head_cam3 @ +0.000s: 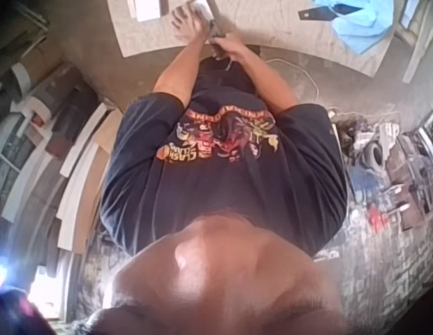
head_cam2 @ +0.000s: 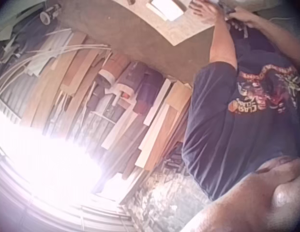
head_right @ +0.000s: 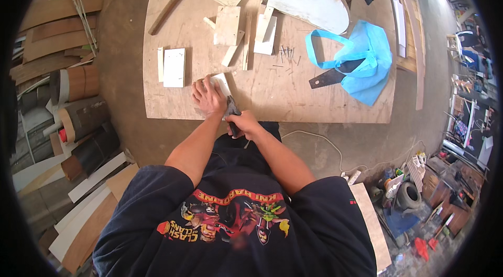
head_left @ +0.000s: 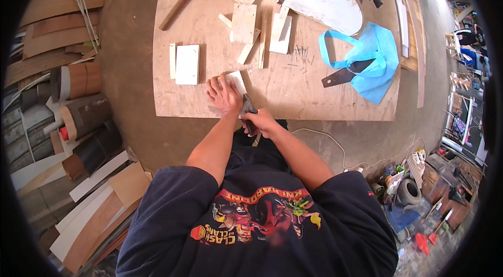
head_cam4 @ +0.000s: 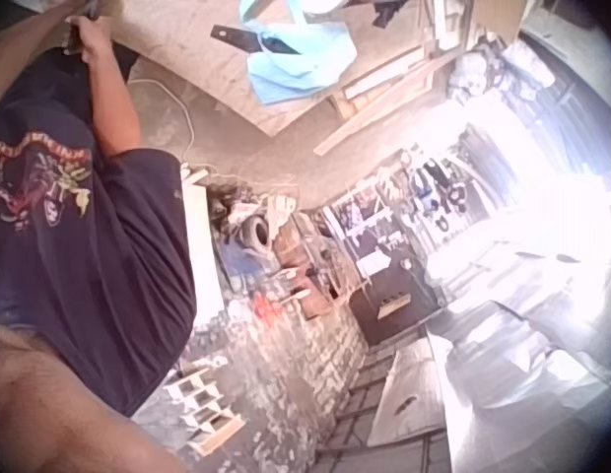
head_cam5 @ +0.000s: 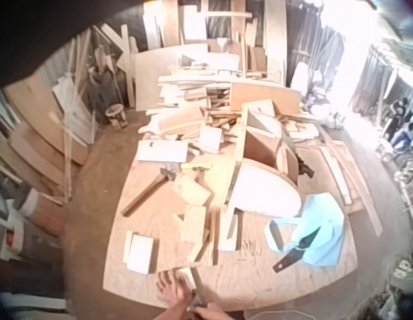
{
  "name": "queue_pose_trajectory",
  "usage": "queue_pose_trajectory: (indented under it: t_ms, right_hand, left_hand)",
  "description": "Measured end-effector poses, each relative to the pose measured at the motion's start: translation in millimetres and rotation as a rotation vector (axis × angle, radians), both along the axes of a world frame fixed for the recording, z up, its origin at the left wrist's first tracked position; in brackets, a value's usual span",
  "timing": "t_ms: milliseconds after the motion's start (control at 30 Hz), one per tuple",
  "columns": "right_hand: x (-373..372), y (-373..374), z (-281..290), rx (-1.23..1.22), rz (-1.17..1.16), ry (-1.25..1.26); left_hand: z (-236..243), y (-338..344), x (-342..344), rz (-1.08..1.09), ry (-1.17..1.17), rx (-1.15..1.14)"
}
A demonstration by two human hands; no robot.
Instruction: The person cleans debris from the edges of small wooden blocks using a tool and their hands, then picks up and examines the blocks one at a time.
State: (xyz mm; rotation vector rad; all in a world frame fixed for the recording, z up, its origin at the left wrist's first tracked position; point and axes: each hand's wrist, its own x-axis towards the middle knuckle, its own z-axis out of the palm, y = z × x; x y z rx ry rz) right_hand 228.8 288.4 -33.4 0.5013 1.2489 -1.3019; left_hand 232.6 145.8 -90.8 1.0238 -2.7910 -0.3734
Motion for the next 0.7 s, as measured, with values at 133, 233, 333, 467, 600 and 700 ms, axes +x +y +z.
queue_pose_trajectory:
  t_ms: [133, 233, 333, 467, 600, 700]
  right_hand:
    - [0.6, -7.8, 6.6, 0.062, -0.022, -0.065]
    - [0.1, -2.0, 6.3, 0.027, -0.012, -0.060]
    - [-1.3, 10.8, -4.8, -0.097, -0.015, -0.132]
    - [-0.6, 17.1, -29.0, -0.179, 0.025, -0.201]
    - [3.3, 15.9, -37.0, -0.172, 0.031, -0.173]
    - [7.5, 17.0, -34.6, -0.144, 0.049, -0.094]
  left_hand:
    - [-2.1, -0.3, 2.5, -0.008, -0.037, 0.016]
    - [-1.7, -0.7, 0.1, -0.008, -0.046, 0.025]
    - [-0.7, -1.0, 0.8, -0.013, -0.035, 0.034]
    - [-1.6, 0.4, 0.5, -0.004, -0.035, 0.016]
    - [-1.1, -1.3, 0.9, -0.016, -0.019, 0.020]
    - [0.1, -0.4, -0.4, -0.019, -0.005, 0.069]
